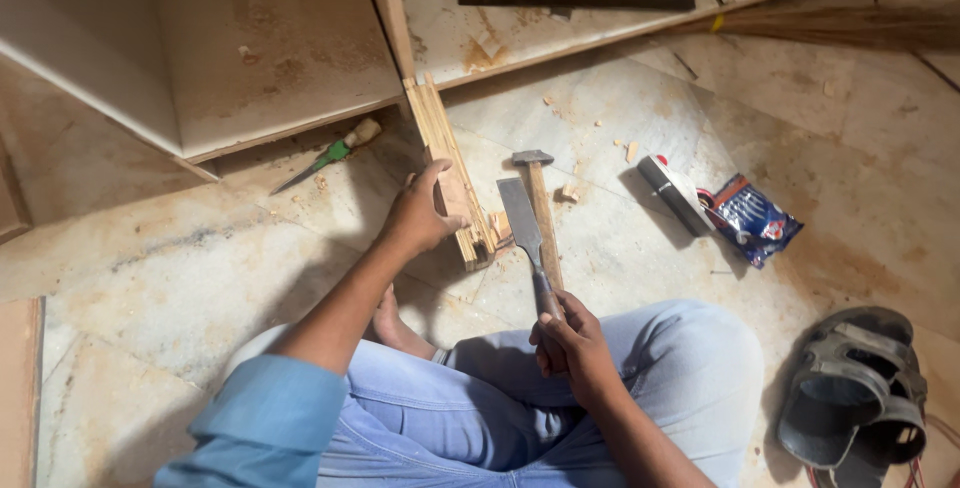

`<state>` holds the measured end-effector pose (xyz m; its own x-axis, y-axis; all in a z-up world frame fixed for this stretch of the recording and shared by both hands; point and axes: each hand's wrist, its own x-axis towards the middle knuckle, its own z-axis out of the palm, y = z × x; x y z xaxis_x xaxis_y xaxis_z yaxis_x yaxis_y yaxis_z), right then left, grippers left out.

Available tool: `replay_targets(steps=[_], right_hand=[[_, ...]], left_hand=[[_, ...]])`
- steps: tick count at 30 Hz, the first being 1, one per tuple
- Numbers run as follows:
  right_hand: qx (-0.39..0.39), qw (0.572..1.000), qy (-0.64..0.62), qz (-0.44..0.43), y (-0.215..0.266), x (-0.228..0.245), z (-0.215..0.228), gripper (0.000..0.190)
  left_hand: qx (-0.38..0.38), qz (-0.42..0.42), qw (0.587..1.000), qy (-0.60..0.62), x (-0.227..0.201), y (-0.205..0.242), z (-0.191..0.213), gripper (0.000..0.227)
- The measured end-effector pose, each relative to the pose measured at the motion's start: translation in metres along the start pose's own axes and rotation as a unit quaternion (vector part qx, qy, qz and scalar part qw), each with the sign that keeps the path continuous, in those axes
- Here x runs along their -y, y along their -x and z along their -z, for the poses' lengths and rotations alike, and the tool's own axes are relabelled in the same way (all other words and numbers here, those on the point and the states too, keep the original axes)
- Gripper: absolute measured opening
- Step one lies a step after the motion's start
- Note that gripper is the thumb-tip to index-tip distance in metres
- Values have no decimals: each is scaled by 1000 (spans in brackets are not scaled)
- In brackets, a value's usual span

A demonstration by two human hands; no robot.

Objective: The person assembles and refines wooden components, using a hammer to drive nails into a block, holding and aligning multiple pieces of wood, and using a chisel to carve out and shape sections of a wooden joint.

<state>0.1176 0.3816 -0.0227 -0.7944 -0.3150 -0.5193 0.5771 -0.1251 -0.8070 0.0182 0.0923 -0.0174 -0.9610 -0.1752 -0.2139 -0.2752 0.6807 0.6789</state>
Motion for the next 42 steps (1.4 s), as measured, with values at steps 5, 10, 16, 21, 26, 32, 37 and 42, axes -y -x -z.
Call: replay_targets(steps=[5, 10, 16, 21, 26, 32, 37, 42], right_hand=[[3, 1000, 4, 0, 5, 2, 3, 57], [5, 1000, -9, -9, 4, 2, 6, 56], [-1, 1000, -9, -26, 11, 6, 6, 53], [7, 999, -13, -36, 9, 6, 8, 54], [9, 999, -6, -37, 8, 6, 9, 56], [3, 1000, 2, -30, 8, 7, 6, 59], [14, 1000, 23, -13, 12, 11, -1, 58], [16, 994, 104, -13, 26, 18, -5, 59]], left_hand=[[100, -17, 990, -100, -34, 56, -16, 105], [88, -64, 987, -115, -47, 104, -39, 93], [99, -64, 984, -132, -59, 114, -40, 95], [110, -58, 980, -158, -60, 113, -39, 100], [117, -52, 981, -144, -63, 112, -38, 108], [33, -19, 998, -57, -35, 76, -27, 115], [15, -9, 1000, 8, 14, 32, -39, 134], [-25, -45, 996, 79, 44, 14, -61, 139]])
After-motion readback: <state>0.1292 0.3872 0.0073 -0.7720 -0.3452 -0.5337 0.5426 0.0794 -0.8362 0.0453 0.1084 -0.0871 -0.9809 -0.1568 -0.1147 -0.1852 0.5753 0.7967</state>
